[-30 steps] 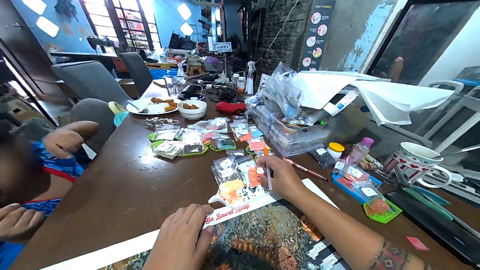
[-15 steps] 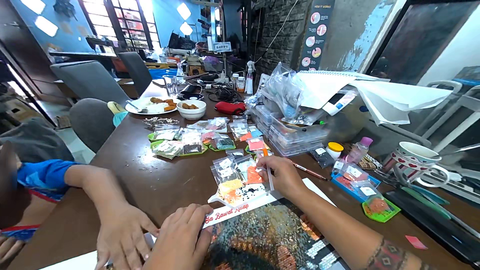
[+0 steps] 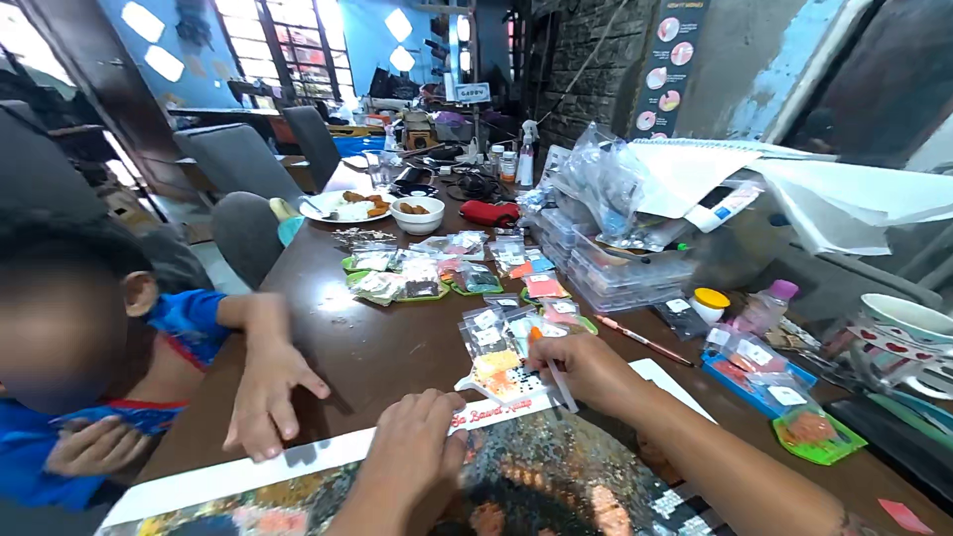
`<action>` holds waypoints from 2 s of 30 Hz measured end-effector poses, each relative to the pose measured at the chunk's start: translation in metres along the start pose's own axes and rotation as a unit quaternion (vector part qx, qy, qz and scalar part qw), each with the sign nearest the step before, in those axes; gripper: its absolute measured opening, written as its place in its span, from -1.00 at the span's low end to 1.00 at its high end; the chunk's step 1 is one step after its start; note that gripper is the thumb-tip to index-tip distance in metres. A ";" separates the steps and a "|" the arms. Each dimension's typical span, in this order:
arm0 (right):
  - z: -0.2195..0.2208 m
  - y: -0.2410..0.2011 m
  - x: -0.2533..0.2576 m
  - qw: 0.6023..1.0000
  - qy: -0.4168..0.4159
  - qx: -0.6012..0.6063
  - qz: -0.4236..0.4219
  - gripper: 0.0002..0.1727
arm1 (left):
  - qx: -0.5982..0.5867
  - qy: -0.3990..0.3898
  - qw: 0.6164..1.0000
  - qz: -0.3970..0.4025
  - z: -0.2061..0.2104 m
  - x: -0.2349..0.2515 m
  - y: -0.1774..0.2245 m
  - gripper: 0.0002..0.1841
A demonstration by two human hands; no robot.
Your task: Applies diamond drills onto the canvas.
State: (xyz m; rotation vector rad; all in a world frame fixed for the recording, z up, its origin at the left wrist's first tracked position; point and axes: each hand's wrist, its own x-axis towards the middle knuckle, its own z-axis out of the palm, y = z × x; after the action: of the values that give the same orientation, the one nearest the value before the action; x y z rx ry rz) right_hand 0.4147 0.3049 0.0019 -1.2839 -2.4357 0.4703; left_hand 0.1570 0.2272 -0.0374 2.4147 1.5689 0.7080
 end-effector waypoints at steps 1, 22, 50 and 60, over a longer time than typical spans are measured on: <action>0.001 -0.001 0.003 1.000 -0.010 -0.016 0.003 -0.87 | -0.007 -0.018 1.000 -0.007 -0.002 0.001 0.000 -0.63; 0.006 0.021 0.019 0.994 -0.039 -0.002 -0.106 -0.76 | -0.037 -0.126 0.990 -0.058 -0.014 0.005 0.010 -0.59; -0.010 0.004 0.019 0.997 -0.059 0.053 -0.020 -0.86 | -0.007 -0.061 0.998 -0.028 -0.004 0.001 0.005 -0.61; -0.009 0.008 0.019 0.988 -0.020 0.154 -0.010 -0.94 | -0.004 -0.047 0.999 -0.027 -0.003 -0.001 0.004 -0.61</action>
State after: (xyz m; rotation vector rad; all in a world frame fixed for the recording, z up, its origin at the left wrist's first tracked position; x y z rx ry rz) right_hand 0.4148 0.3261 0.0092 -1.1272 -2.2914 0.8367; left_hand 0.1590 0.2243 -0.0336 2.3544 1.5845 0.5812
